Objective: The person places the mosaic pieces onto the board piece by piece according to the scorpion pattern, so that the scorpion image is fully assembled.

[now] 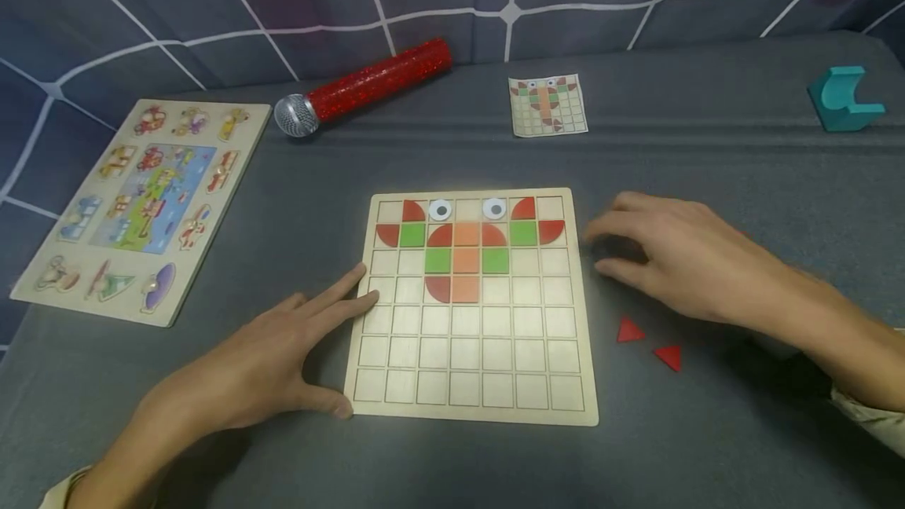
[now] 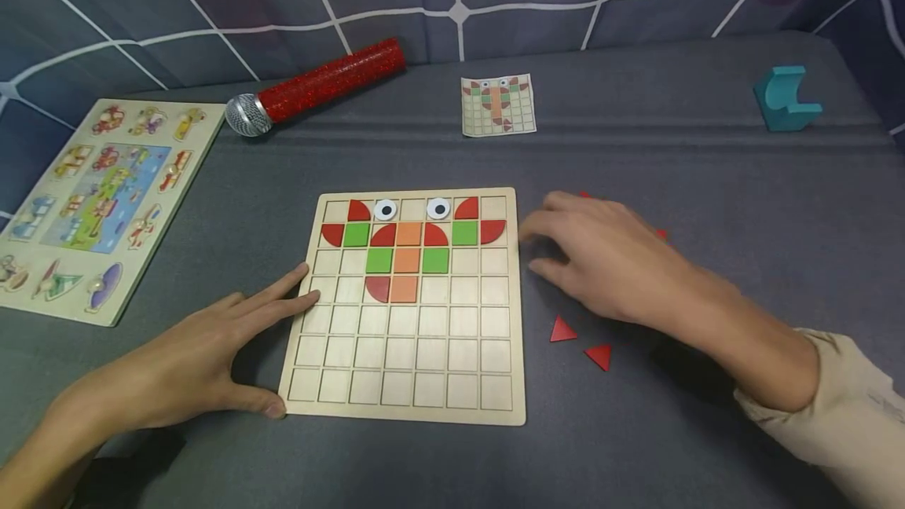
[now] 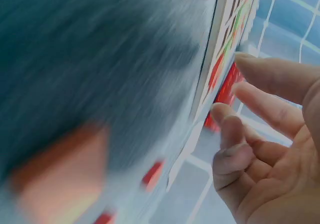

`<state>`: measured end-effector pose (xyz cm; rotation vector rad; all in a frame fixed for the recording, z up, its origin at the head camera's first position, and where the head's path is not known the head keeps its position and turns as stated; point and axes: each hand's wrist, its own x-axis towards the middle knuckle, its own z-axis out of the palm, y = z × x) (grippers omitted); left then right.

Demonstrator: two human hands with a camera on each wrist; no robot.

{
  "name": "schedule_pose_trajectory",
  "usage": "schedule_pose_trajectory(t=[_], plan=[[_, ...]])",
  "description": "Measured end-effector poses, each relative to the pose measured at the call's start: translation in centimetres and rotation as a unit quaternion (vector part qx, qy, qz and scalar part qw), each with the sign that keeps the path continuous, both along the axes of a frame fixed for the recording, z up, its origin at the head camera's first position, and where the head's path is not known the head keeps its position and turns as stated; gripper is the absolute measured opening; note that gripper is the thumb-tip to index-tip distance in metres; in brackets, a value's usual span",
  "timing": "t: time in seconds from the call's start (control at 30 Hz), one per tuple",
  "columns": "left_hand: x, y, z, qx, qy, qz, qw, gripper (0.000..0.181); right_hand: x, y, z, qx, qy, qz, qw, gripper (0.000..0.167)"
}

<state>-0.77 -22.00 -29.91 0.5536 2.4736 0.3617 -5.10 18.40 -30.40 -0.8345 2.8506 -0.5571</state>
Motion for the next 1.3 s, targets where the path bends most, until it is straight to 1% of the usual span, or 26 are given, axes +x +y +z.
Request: schedule_pose_trajectory(t=[0.13,0.23,0.37,0.47,0.57,0.7,0.8,0.93,1.13,1.3], plan=[[-0.1,0.1,0.0,-0.004,-0.006,0.004,1.0000,0.114,-0.1,2.8,-0.5,0.061,-0.004,-0.032,0.9976,0.038],[-0.2,0.1,0.0,-0.007,-0.012,0.008,0.9999,0.115,-0.2,4.7,-0.8,0.099,-0.024,-0.052,0.9935,0.043],[-0.2,0.2,0.0,-0.008,-0.018,0.013,0.9997,0.116,-0.2,6.6,-1.2,0.136,-0.049,-0.079,0.9864,0.047],[-0.3,0.3,0.0,-0.007,-0.018,0.013,0.9997,0.115,-0.2,7.4,-1.5,0.152,-0.050,-0.092,0.9828,0.047],[-0.2,0.3,0.0,-0.005,-0.013,0.010,0.9999,0.115,-0.2,7.9,-1.6,0.155,-0.046,-0.096,0.9822,0.044],[-0.2,0.3,0.0,-0.004,-0.008,0.006,0.9999,0.115,-0.3,8.2,-1.7,0.153,-0.046,-0.088,0.9833,0.040],[-0.2,0.3,0.0,-0.006,-0.011,0.010,0.9999,0.115,-0.3,8.2,-1.7,0.151,-0.046,-0.081,0.9841,0.039],[-0.2,0.3,0.0,-0.006,-0.016,0.012,0.9998,0.115,-0.2,8.3,-1.8,0.143,-0.033,-0.069,0.9867,0.036],[-0.2,0.2,0.0,-0.006,-0.013,0.011,0.9998,0.114,0.2,7.5,-1.8,0.112,-0.007,-0.051,0.9923,0.027],[-0.2,0.2,0.0,-0.007,-0.015,0.012,0.9998,0.115,0.8,6.1,-1.4,0.069,0.029,-0.030,0.9967,0.025]])
